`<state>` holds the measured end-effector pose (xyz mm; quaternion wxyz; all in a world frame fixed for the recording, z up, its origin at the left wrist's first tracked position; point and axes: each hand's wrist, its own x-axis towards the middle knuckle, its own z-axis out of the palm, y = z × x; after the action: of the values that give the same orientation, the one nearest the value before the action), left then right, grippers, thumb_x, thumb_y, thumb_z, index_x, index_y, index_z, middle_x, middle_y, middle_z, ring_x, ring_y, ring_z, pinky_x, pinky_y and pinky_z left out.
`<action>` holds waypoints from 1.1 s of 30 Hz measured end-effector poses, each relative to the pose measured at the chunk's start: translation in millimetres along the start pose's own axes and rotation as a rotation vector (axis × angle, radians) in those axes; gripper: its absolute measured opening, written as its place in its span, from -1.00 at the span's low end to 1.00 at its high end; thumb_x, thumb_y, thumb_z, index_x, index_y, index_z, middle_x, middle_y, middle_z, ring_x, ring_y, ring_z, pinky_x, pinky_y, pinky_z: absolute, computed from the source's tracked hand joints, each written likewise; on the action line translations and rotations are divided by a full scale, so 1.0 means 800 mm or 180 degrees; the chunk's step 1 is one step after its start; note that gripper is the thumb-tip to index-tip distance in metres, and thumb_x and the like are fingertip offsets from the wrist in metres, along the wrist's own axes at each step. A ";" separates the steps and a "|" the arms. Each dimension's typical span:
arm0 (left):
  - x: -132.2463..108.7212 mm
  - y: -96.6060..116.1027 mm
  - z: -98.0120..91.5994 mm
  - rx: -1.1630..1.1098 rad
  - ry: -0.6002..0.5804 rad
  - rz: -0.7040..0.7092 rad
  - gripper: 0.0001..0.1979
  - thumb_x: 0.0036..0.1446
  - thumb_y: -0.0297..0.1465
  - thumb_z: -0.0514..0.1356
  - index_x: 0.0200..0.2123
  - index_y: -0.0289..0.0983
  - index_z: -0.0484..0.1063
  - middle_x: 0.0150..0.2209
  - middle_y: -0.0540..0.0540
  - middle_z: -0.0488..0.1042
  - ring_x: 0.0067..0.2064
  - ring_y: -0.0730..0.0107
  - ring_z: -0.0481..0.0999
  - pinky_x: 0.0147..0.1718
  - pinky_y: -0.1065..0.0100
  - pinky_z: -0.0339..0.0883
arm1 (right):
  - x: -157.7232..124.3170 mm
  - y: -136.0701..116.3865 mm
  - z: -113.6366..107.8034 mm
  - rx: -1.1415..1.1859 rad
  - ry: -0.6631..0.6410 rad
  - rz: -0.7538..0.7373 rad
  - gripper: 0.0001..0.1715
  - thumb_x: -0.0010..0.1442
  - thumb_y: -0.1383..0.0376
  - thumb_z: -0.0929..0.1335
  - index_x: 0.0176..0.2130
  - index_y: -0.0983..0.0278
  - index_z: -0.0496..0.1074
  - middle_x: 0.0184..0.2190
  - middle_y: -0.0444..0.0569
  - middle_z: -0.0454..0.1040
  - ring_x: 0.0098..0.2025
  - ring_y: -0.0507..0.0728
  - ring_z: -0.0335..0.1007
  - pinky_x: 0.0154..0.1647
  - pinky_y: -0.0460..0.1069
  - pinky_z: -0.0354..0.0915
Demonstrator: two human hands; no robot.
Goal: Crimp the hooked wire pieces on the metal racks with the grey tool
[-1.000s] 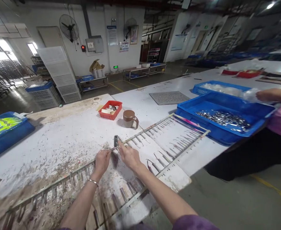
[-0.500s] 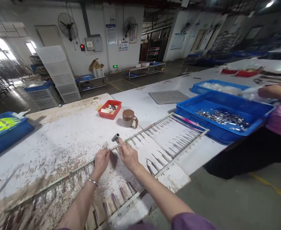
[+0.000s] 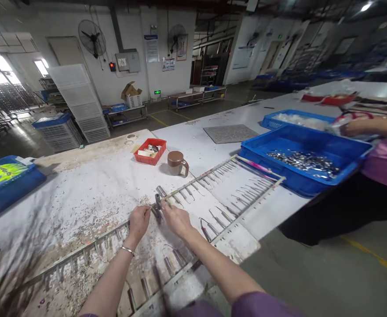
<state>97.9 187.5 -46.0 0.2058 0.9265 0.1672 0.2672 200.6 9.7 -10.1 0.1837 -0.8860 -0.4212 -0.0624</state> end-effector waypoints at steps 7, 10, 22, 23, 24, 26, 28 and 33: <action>0.008 -0.008 -0.027 -0.0206 -0.0585 0.0119 -0.79 0.43 -0.44 0.15 -0.14 -0.24 0.62 -0.18 -0.11 0.68 -0.08 0.22 0.61 0.00 0.24 0.46 | -0.063 0.043 -0.012 0.0775 0.0872 0.0469 -0.40 0.56 0.09 0.17 0.40 0.23 0.40 -0.01 0.13 0.71 -0.10 0.24 0.69 -0.12 0.05 0.54; 0.013 -0.009 -0.045 -0.0249 -0.0740 0.0261 -0.73 0.47 -0.42 0.09 -0.07 -0.24 0.63 -0.10 -0.12 0.68 -0.04 0.26 0.63 0.01 0.29 0.48 | -0.090 0.056 -0.002 0.1026 0.1004 0.0761 -0.36 0.55 0.03 0.15 0.35 0.26 0.46 -0.07 0.13 0.73 -0.12 0.25 0.69 -0.09 0.08 0.55; 0.062 0.015 -0.032 0.0780 -0.1848 0.1516 -0.77 0.33 -0.61 0.16 -0.26 -0.25 0.57 -0.20 -0.15 0.62 -0.10 0.22 0.51 -0.02 0.23 0.37 | -0.112 0.062 0.019 0.1469 0.1027 0.1151 -0.29 0.51 -0.02 0.16 0.32 0.35 0.47 -0.23 0.12 0.73 -0.31 0.21 0.64 -0.22 0.03 0.48; 0.065 0.015 -0.029 0.0822 -0.1878 0.1547 -0.78 0.34 -0.60 0.16 -0.29 -0.25 0.56 -0.22 -0.14 0.62 -0.12 0.21 0.51 -0.04 0.23 0.37 | -0.112 0.061 0.018 0.1460 0.1030 0.1152 -0.29 0.51 -0.03 0.16 0.32 0.33 0.47 -0.20 0.12 0.73 -0.27 0.21 0.65 -0.20 0.03 0.49; 0.067 0.014 -0.026 0.0829 -0.1880 0.1544 -0.78 0.34 -0.59 0.16 -0.29 -0.25 0.55 -0.24 -0.13 0.62 -0.13 0.22 0.51 -0.05 0.24 0.37 | -0.113 0.060 0.017 0.1452 0.1037 0.1154 -0.30 0.51 -0.03 0.15 0.32 0.32 0.47 -0.15 0.13 0.73 -0.22 0.22 0.66 -0.16 0.04 0.50; 0.067 0.013 -0.022 0.0791 -0.1826 0.1472 -0.79 0.36 -0.57 0.16 -0.26 -0.24 0.57 -0.22 -0.11 0.63 -0.13 0.22 0.52 -0.04 0.25 0.37 | -0.113 0.058 0.017 0.1438 0.1056 0.1168 -0.30 0.52 -0.03 0.15 0.32 0.30 0.46 -0.06 0.15 0.72 -0.12 0.24 0.68 -0.09 0.05 0.51; 0.062 0.014 -0.020 0.0772 -0.1736 0.1373 -0.80 0.39 -0.54 0.16 -0.18 -0.22 0.59 -0.17 -0.11 0.65 -0.09 0.22 0.53 0.01 0.24 0.36 | -0.113 0.057 0.017 0.1410 0.1040 0.1189 -0.31 0.51 -0.02 0.15 0.33 0.29 0.46 -0.03 0.16 0.71 -0.08 0.25 0.68 -0.06 0.07 0.52; 0.049 0.021 -0.017 0.0551 -0.1373 0.0866 -0.84 0.37 -0.46 0.25 -0.06 -0.16 0.61 -0.10 -0.09 0.67 -0.02 0.20 0.57 0.04 0.23 0.38 | -0.114 0.057 0.019 0.1327 0.0974 0.1221 -0.29 0.53 -0.02 0.13 0.34 0.32 0.45 -0.06 0.17 0.72 -0.13 0.27 0.68 -0.09 0.09 0.52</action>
<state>124.9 193.0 -10.8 0.1189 0.9901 0.0155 0.0735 177.0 -77.3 -60.6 0.4309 -0.8728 -0.2176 -0.0715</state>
